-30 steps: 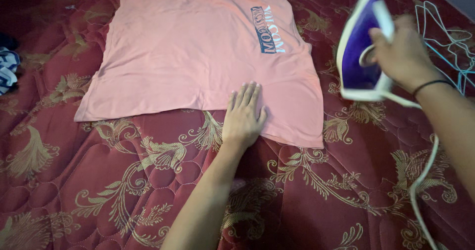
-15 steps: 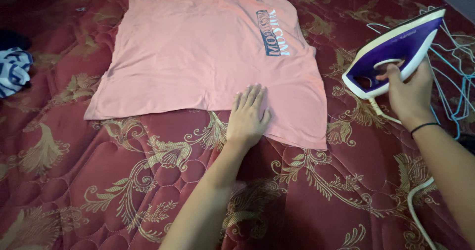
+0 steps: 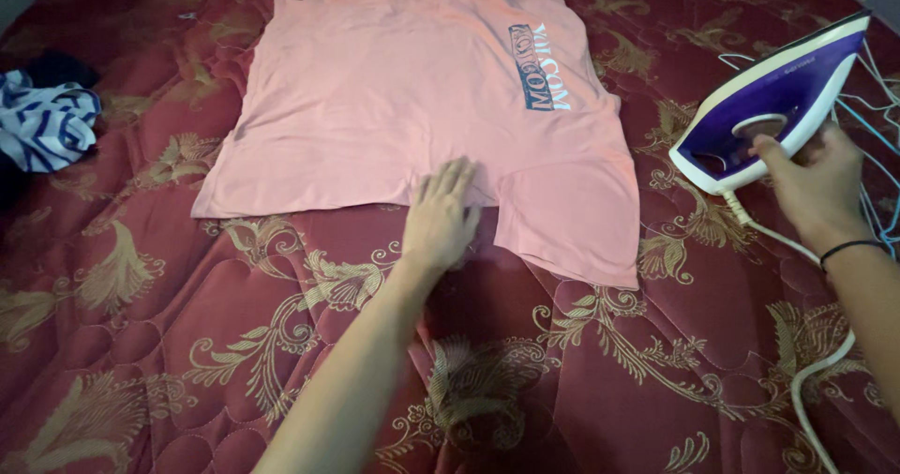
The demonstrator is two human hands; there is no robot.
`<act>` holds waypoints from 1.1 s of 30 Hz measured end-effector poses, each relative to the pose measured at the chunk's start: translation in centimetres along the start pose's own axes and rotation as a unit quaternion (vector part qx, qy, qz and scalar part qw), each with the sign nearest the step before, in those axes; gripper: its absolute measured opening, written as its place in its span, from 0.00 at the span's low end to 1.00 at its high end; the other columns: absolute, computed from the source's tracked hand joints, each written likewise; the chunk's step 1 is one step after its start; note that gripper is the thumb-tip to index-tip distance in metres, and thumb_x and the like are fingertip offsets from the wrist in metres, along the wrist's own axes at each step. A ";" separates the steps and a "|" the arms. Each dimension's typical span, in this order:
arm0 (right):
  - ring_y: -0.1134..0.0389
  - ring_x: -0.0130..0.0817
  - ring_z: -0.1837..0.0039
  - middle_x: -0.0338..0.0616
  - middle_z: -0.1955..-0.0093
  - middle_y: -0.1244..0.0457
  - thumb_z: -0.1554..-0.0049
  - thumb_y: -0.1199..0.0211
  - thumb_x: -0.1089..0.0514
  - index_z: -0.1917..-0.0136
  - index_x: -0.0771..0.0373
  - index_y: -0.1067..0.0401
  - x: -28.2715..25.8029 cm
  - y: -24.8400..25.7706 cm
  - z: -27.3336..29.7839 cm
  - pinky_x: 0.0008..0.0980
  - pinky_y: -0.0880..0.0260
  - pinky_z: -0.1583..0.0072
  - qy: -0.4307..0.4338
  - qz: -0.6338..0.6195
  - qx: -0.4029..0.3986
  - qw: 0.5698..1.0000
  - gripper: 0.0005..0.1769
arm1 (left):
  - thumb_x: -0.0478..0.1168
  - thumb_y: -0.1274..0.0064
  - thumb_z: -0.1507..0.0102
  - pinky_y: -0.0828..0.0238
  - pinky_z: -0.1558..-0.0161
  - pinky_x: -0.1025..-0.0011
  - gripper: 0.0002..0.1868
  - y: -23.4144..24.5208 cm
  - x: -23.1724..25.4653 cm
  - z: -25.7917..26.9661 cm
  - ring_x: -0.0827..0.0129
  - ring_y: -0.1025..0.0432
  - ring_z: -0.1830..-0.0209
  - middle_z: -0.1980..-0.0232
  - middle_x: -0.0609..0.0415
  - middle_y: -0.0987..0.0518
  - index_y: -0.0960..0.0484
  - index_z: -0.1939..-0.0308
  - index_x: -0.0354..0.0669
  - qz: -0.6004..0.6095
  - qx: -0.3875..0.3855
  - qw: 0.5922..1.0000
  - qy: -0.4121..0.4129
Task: The person opens a wardrobe, removes several folded clothes, and places them on a bed. They then unfold a pink t-shirt, lay it flat, and iron it with a handheld iron, smoothing the fabric across the front and sleeves.
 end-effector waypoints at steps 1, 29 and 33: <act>0.28 0.35 0.41 0.49 0.42 0.31 0.33 0.38 0.69 0.36 0.70 0.33 -0.2 0.0 0.0 0.30 0.28 0.41 0.014 0.037 -0.006 0.999 0.13 | 0.47 0.51 0.36 0.55 0.25 0.52 0.34 0.6 -0.4 0.3 0.57 0.47 0.21 0.23 0.47 0.37 0.36 0.26 0.44 -0.007 0.007 1.000 -0.003; 0.34 0.36 0.38 0.48 0.43 0.38 0.26 0.44 0.56 0.39 0.68 0.39 -4.2 4.0 7.4 0.34 0.32 0.35 0.184 0.267 0.155 0.933 0.12 | 0.51 0.55 0.32 0.48 0.28 0.51 0.31 6.7 -8.0 3.8 0.53 0.40 0.26 0.27 0.42 0.33 0.34 0.29 0.38 -0.072 0.016 0.997 0.021; 0.29 0.39 0.52 0.47 0.53 0.34 0.27 0.38 0.52 0.51 0.69 0.32 -3.3 -2.1 7.7 0.37 0.28 0.51 0.047 0.219 0.002 0.974 0.17 | 0.50 0.55 0.29 0.42 0.30 0.51 0.26 11.3 -15.4 6.4 0.47 0.34 0.34 0.31 0.41 0.29 0.29 0.31 0.40 -0.093 0.087 0.978 0.167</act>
Point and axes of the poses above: each hand's wrist, its own z-axis away from the middle knuckle, its own y-axis out of the back of the hand, x = y × z, the point moved 10 cm from there along -z, towards the middle knuckle
